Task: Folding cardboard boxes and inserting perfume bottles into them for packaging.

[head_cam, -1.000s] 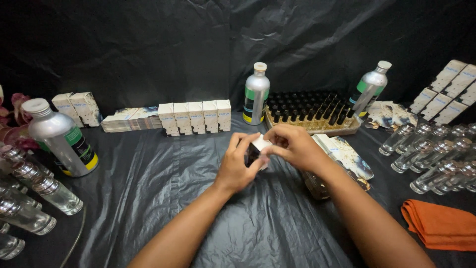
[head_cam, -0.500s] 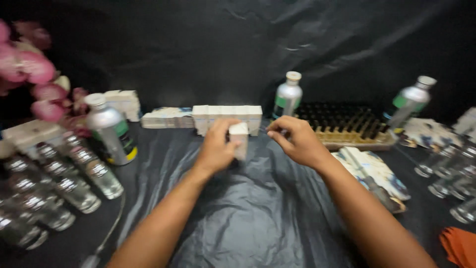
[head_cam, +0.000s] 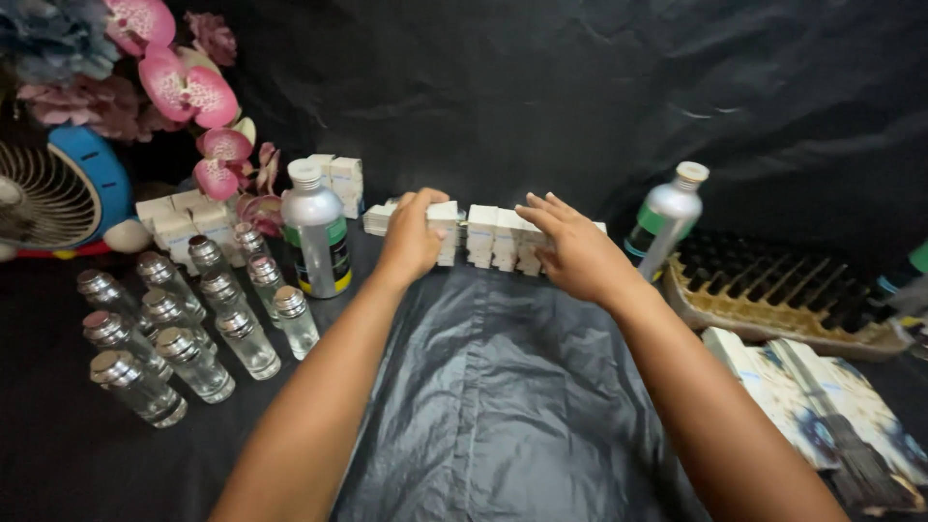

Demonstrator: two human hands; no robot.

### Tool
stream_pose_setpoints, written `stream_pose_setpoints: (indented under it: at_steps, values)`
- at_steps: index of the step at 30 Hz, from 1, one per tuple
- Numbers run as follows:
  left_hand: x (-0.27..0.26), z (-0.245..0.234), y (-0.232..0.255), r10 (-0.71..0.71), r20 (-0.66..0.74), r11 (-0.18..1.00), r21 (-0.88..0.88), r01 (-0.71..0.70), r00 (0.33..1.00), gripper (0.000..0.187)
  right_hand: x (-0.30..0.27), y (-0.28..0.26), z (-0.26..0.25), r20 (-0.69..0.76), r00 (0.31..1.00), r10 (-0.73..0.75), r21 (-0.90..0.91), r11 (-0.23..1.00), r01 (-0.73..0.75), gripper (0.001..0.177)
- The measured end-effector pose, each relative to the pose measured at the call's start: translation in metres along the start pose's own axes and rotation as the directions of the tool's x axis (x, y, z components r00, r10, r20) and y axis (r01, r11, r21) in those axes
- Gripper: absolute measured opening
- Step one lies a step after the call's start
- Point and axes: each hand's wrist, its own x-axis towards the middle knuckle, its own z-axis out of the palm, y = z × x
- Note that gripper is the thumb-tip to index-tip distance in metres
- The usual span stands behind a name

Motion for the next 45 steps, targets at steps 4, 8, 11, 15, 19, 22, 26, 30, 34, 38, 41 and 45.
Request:
stream_pose_setpoints:
  at_steps: [4,8,11,15,19,22,26,30,34,38,41,45]
  values:
    - [0.012,0.016,-0.016,0.004,0.029,1.000,0.024,-0.005,1.000,0.051,0.024,-0.003,0.014,0.050,0.997,-0.065,-0.026,0.997,0.067,0.059]
    - [0.013,0.018,-0.013,-0.025,0.061,1.000,0.018,0.024,0.998,0.050,0.037,-0.007,0.022,0.112,0.993,-0.042,-0.055,0.997,0.049,0.067]
    - [0.011,0.018,-0.008,-0.036,0.078,0.999,0.009,0.035,0.996,0.048,0.041,-0.005,0.031,0.128,0.991,-0.035,-0.064,0.997,0.043,0.069]
    - [0.007,0.012,0.004,-0.046,0.092,0.999,0.021,0.044,0.995,0.048,0.040,-0.005,0.033,0.132,0.991,-0.031,-0.067,0.997,0.040,0.069]
    - [0.008,0.012,0.006,-0.035,0.088,0.999,0.010,0.034,0.995,0.046,0.038,-0.006,0.037,0.131,0.991,-0.013,-0.051,0.998,0.020,0.067]
    - [0.010,0.015,0.003,-0.026,0.103,1.000,0.010,0.026,0.994,0.046,0.036,-0.007,0.038,0.150,0.989,0.005,-0.069,0.998,0.006,0.067]
    - [0.014,0.019,0.002,-0.028,0.120,0.999,0.021,0.026,0.992,0.048,0.037,-0.004,0.042,0.143,0.990,0.010,-0.094,0.996,0.003,0.068]
    - [0.013,0.019,0.003,-0.066,0.148,0.997,0.039,0.061,0.987,0.052,0.037,-0.008,0.040,0.139,0.990,0.024,-0.092,0.996,-0.011,0.067]
    - [0.014,0.022,0.001,-0.075,0.159,0.997,0.045,0.069,0.984,0.055,0.036,-0.017,0.033,0.154,0.987,0.052,-0.060,0.997,-0.043,0.068]
    - [0.014,0.020,0.006,-0.068,0.173,0.995,0.090,0.053,0.983,0.058,0.037,-0.018,0.032,0.163,0.985,0.054,-0.063,0.997,-0.044,0.068]
    - [0.014,0.017,0.009,-0.062,0.178,0.993,0.108,0.043,0.982,0.060,0.036,-0.020,0.029,0.171,0.984,0.055,-0.073,0.996,-0.043,0.069]
    - [0.009,0.011,0.020,-0.069,0.168,0.995,0.081,0.056,0.983,0.061,0.035,-0.016,0.031,0.166,0.986,0.019,-0.051,0.999,-0.010,0.073]
